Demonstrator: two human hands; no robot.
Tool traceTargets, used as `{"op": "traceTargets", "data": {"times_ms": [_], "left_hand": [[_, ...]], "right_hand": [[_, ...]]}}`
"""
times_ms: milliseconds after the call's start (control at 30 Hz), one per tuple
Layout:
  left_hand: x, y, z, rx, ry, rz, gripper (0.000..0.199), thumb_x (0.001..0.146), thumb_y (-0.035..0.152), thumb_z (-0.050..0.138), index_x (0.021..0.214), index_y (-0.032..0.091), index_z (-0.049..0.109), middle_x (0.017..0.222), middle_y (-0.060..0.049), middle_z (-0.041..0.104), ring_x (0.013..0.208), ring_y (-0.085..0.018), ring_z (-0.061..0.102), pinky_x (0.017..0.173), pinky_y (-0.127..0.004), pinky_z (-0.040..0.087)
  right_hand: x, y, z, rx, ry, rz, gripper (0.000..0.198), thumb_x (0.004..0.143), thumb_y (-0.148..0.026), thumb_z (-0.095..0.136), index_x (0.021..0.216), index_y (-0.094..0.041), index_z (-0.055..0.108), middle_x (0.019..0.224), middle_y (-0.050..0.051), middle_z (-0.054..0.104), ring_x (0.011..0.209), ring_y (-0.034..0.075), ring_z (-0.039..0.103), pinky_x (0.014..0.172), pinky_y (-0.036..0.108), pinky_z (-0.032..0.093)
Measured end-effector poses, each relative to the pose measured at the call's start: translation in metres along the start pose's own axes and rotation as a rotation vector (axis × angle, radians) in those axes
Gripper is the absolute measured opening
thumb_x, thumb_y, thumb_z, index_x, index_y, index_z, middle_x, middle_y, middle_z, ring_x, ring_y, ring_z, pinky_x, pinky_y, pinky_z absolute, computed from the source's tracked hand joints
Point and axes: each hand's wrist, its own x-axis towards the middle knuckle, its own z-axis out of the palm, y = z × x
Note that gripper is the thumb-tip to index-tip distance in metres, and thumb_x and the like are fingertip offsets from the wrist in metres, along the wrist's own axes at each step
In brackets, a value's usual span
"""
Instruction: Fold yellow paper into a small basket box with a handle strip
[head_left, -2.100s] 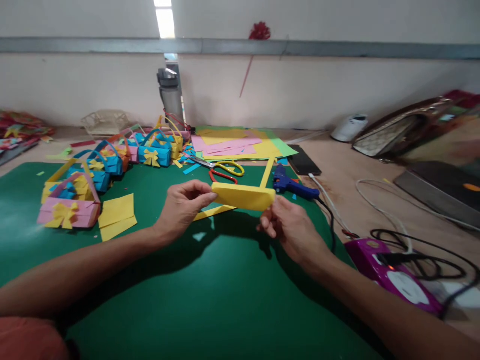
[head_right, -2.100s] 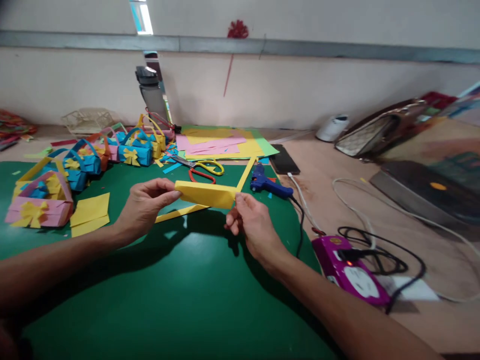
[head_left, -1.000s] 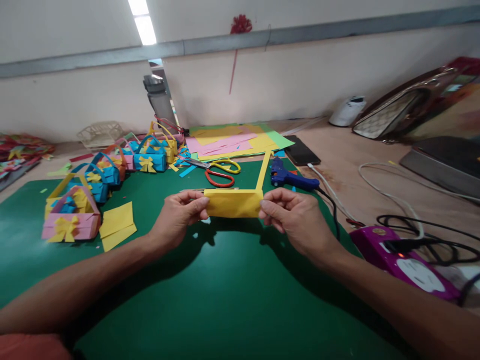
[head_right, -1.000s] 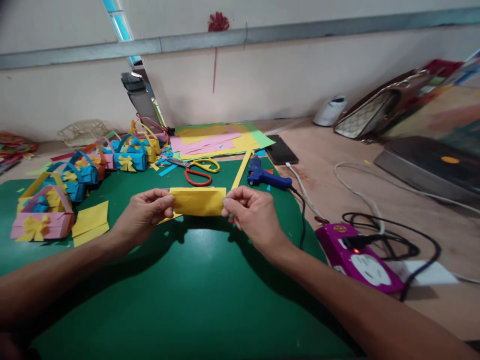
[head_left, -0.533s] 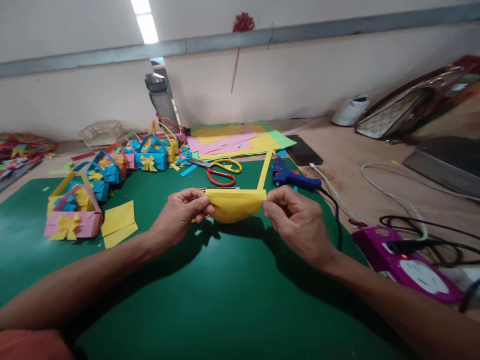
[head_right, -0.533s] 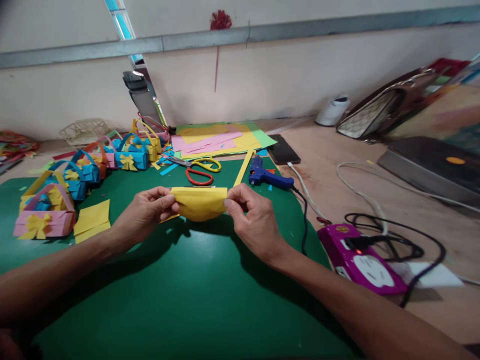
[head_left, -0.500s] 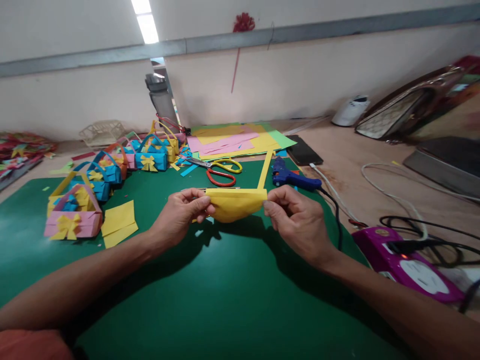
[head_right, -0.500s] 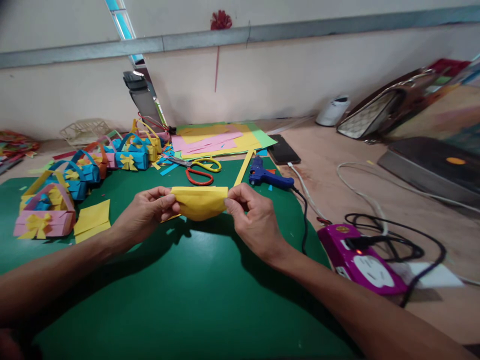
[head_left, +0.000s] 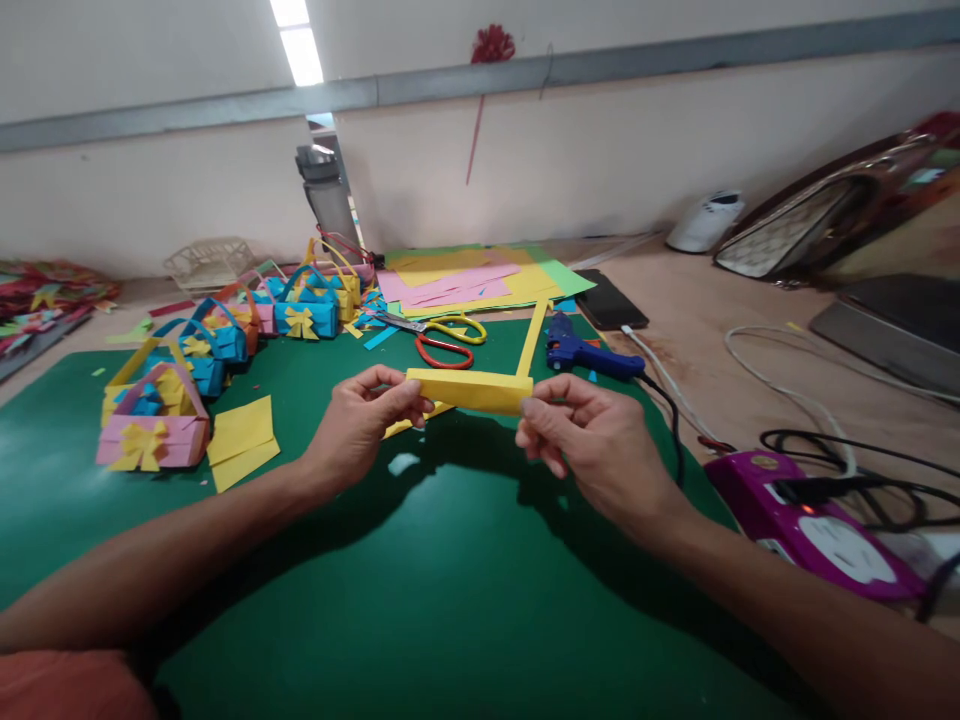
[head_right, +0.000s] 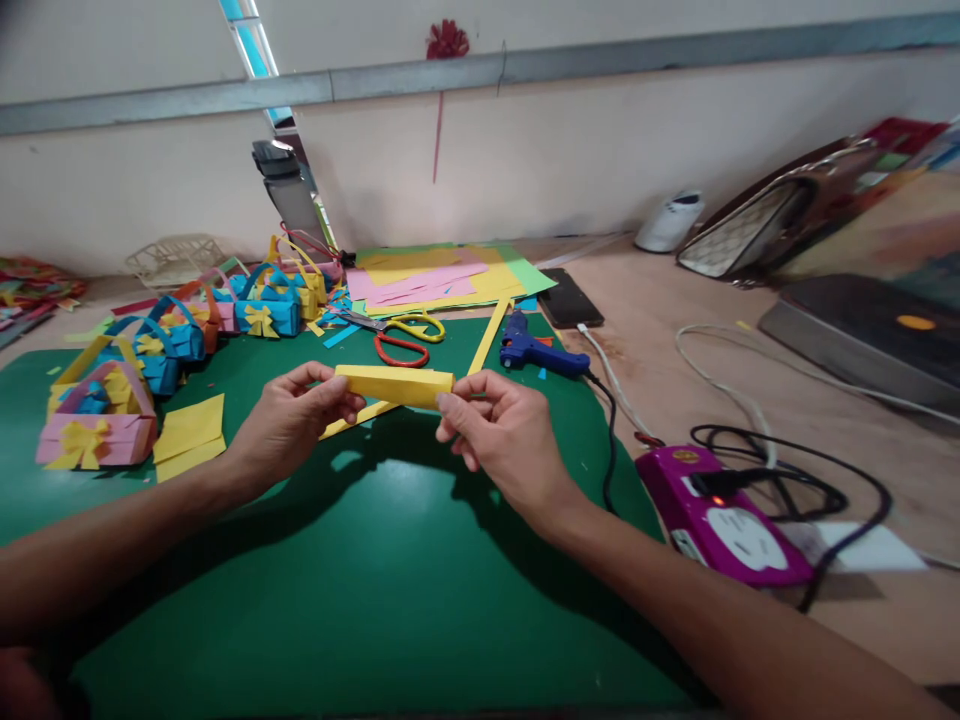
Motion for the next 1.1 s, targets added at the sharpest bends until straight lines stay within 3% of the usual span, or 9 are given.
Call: {"op": "traceTargets", "data": {"times_ms": [167, 300, 433, 600, 733, 833, 900, 1000, 1100], "left_hand": [[-0.001, -0.003, 0.001, 0.118, 0.019, 0.108, 0.02, 0.069, 0.031, 0.071, 0.069, 0.015, 0.058, 0.066, -0.002, 0.069, 0.065, -0.014, 0.065, 0.073, -0.029, 0.049], [-0.001, -0.006, 0.002, 0.003, 0.024, 0.028, 0.023, 0.069, 0.033, 0.07, 0.067, 0.015, 0.057, 0.065, -0.001, 0.068, 0.063, -0.012, 0.064, 0.073, -0.029, 0.049], [0.0, -0.009, 0.004, -0.068, 0.039, -0.054, 0.021, 0.069, 0.031, 0.07, 0.066, 0.015, 0.057, 0.063, 0.0, 0.066, 0.059, -0.009, 0.06, 0.066, -0.023, 0.048], [0.003, -0.013, 0.0, 0.033, 0.048, 0.001, 0.019, 0.069, 0.031, 0.07, 0.066, 0.015, 0.06, 0.063, 0.0, 0.065, 0.061, -0.01, 0.06, 0.068, -0.025, 0.049], [0.003, -0.012, -0.004, 0.312, 0.039, 0.22, 0.018, 0.069, 0.031, 0.069, 0.064, 0.016, 0.061, 0.064, -0.001, 0.065, 0.064, -0.012, 0.06, 0.067, -0.026, 0.049], [0.001, -0.009, -0.006, 0.502, -0.04, 0.526, 0.015, 0.069, 0.026, 0.068, 0.06, 0.017, 0.061, 0.067, -0.004, 0.067, 0.067, -0.013, 0.06, 0.067, -0.026, 0.048], [-0.001, -0.007, -0.007, 0.639, -0.192, 0.679, 0.014, 0.07, 0.024, 0.067, 0.059, 0.018, 0.063, 0.073, -0.006, 0.068, 0.069, -0.014, 0.061, 0.068, -0.026, 0.048], [0.0, -0.008, -0.011, 0.818, -0.397, 0.772, 0.011, 0.072, 0.024, 0.066, 0.062, 0.021, 0.067, 0.08, -0.008, 0.07, 0.072, -0.015, 0.062, 0.068, -0.027, 0.049], [0.003, -0.012, -0.018, 0.89, -0.417, 0.787, 0.005, 0.072, 0.023, 0.066, 0.068, 0.024, 0.069, 0.087, -0.008, 0.071, 0.078, -0.016, 0.063, 0.072, -0.029, 0.05]], "right_hand": [[0.005, 0.005, -0.001, 0.242, -0.031, 0.19, 0.029, 0.068, -0.04, 0.07, 0.069, -0.018, 0.051, 0.059, -0.001, 0.064, 0.034, 0.004, 0.045, 0.04, 0.02, 0.039], [0.007, 0.008, 0.0, 0.253, -0.013, 0.192, 0.027, 0.064, -0.035, 0.073, 0.065, -0.017, 0.053, 0.062, -0.002, 0.063, 0.039, 0.004, 0.048, 0.04, 0.019, 0.039], [0.006, 0.007, 0.0, 0.103, 0.025, 0.084, 0.024, 0.069, -0.033, 0.068, 0.061, -0.016, 0.053, 0.058, -0.003, 0.058, 0.041, 0.005, 0.049, 0.04, 0.019, 0.037], [0.007, 0.006, -0.003, -0.231, 0.192, -0.227, 0.02, 0.074, -0.03, 0.063, 0.061, -0.019, 0.052, 0.055, -0.003, 0.053, 0.049, 0.008, 0.05, 0.049, 0.023, 0.041], [0.01, 0.009, -0.003, -0.254, 0.222, -0.288, 0.022, 0.071, -0.035, 0.066, 0.084, -0.02, 0.056, 0.091, 0.004, 0.062, 0.085, 0.018, 0.06, 0.071, 0.032, 0.049], [0.013, 0.015, -0.002, -0.016, 0.086, -0.055, 0.038, 0.073, -0.043, 0.062, 0.101, -0.02, 0.052, 0.1, 0.008, 0.062, 0.092, 0.02, 0.06, 0.069, 0.032, 0.051], [0.016, 0.02, -0.002, 0.13, 0.01, 0.114, 0.044, 0.073, -0.042, 0.062, 0.108, -0.02, 0.049, 0.098, 0.008, 0.063, 0.087, 0.019, 0.062, 0.063, 0.029, 0.052], [0.019, 0.023, -0.002, 0.206, 0.025, 0.163, 0.051, 0.066, -0.03, 0.067, 0.112, -0.019, 0.049, 0.104, 0.008, 0.062, 0.089, 0.017, 0.062, 0.067, 0.028, 0.053], [0.017, 0.021, -0.002, 0.173, 0.049, 0.059, 0.06, 0.06, -0.021, 0.07, 0.117, -0.02, 0.05, 0.109, 0.006, 0.06, 0.094, 0.017, 0.061, 0.078, 0.03, 0.053]]}}
